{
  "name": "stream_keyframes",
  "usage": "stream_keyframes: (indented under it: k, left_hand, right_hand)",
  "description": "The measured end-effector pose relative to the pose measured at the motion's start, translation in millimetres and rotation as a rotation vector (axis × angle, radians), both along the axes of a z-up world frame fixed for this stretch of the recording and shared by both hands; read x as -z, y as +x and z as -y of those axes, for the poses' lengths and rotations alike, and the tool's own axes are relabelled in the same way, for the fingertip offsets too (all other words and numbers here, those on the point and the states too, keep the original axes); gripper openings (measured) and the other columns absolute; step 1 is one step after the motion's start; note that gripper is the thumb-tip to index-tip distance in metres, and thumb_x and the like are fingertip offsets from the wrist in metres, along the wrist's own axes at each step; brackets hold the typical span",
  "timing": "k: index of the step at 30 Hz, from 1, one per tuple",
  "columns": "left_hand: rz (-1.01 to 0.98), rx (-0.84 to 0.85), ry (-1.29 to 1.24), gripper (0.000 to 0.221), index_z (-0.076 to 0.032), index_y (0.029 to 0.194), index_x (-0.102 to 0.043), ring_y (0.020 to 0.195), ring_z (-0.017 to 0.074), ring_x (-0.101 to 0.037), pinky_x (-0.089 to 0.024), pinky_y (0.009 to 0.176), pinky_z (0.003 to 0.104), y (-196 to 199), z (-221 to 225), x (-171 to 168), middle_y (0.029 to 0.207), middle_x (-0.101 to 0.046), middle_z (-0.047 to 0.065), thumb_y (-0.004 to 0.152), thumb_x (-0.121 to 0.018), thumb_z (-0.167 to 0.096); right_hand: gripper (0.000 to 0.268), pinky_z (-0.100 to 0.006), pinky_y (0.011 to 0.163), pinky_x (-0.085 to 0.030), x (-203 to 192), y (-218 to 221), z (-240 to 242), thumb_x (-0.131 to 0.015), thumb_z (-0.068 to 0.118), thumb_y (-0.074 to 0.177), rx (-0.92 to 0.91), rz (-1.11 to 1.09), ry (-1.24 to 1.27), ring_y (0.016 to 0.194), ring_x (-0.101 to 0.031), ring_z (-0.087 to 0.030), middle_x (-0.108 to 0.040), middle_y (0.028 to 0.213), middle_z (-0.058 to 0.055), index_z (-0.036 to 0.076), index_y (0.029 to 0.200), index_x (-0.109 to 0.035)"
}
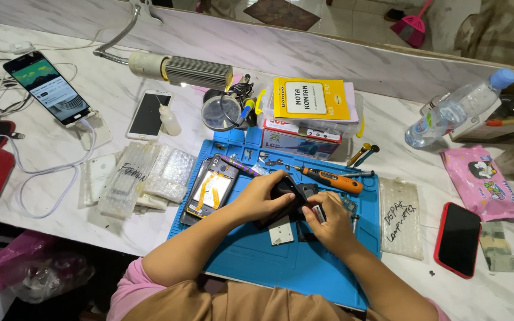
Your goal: Disassembling and reassembling a mobile phone on a repair bench to inspect or fix internal components
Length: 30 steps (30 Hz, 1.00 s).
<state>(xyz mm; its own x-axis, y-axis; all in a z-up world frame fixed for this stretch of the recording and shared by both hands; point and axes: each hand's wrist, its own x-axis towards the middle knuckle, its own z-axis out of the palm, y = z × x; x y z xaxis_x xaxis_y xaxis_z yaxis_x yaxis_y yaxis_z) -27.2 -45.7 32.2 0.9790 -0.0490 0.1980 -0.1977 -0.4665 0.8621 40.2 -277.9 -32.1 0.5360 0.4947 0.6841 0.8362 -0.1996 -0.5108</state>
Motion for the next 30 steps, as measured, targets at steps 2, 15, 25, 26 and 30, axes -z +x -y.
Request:
stream_keyframes:
  k: [2, 15, 25, 26, 30]
  left_hand:
    - [0.002, 0.0, 0.002, 0.041, -0.006, 0.122, -0.062, 0.092, 0.048, -0.07, -0.057, 0.073, 0.051, -0.7, 0.5, -0.3, 0.093, -0.073, 0.027, 0.089, -0.073, -0.029]
    - [-0.01, 0.006, 0.006, 0.042, -0.006, 0.123, -0.062, 0.092, 0.0462, -0.071, -0.057, 0.074, 0.05, -0.5, 0.5, -1.1, 0.094, -0.073, 0.025, 0.089, -0.072, -0.03]
    - [0.006, 0.017, 0.012, 0.041, -0.006, 0.122, -0.063, 0.093, 0.046, -0.071, -0.057, 0.074, 0.05, -1.0, 0.6, 1.3, 0.093, -0.073, 0.025, 0.09, -0.072, -0.031]
    - [0.007, 0.017, 0.016, 0.042, -0.006, 0.122, -0.063, 0.092, 0.046, -0.072, -0.057, 0.074, 0.05, -1.6, 0.6, 0.8, 0.093, -0.073, 0.025, 0.09, -0.072, -0.031]
    - [0.008, 0.02, 0.014, 0.042, -0.006, 0.122, -0.063, 0.092, 0.0459, -0.072, -0.057, 0.074, 0.05, -1.4, 0.4, 0.6, 0.093, -0.073, 0.025, 0.09, -0.072, -0.031]
  right_hand:
    - [0.017, -0.043, 0.097, -0.052, -0.3, -0.5, -0.2, -0.078, 0.018, 0.09, 0.0, 0.002, 0.002, 0.088, -0.073, -0.03, -0.074, 0.085, -0.006, 0.009, 0.102, -0.069]
    - [0.017, -0.046, 0.1, -0.051, 5.8, 0.8, 1.4, -0.078, 0.018, 0.089, 0.006, 0.009, -0.023, 0.094, -0.073, -0.033, -0.075, 0.089, -0.005, 0.008, 0.101, -0.07]
    - [0.016, -0.045, 0.099, -0.052, 1.6, 0.6, 1.5, -0.078, 0.017, 0.089, -0.01, 0.017, -0.023, 0.091, -0.074, -0.032, -0.075, 0.086, -0.006, 0.008, 0.1, -0.07]
    - [0.016, -0.045, 0.099, -0.052, 0.2, 0.1, 1.1, -0.078, 0.018, 0.09, -0.011, 0.017, -0.023, 0.091, -0.074, -0.032, -0.075, 0.085, -0.006, 0.008, 0.1, -0.07]
    - [0.016, -0.046, 0.098, -0.052, -2.4, 0.1, 0.8, -0.077, 0.018, 0.09, -0.016, 0.016, -0.029, 0.09, -0.074, -0.033, -0.075, 0.085, -0.006, 0.008, 0.1, -0.069]
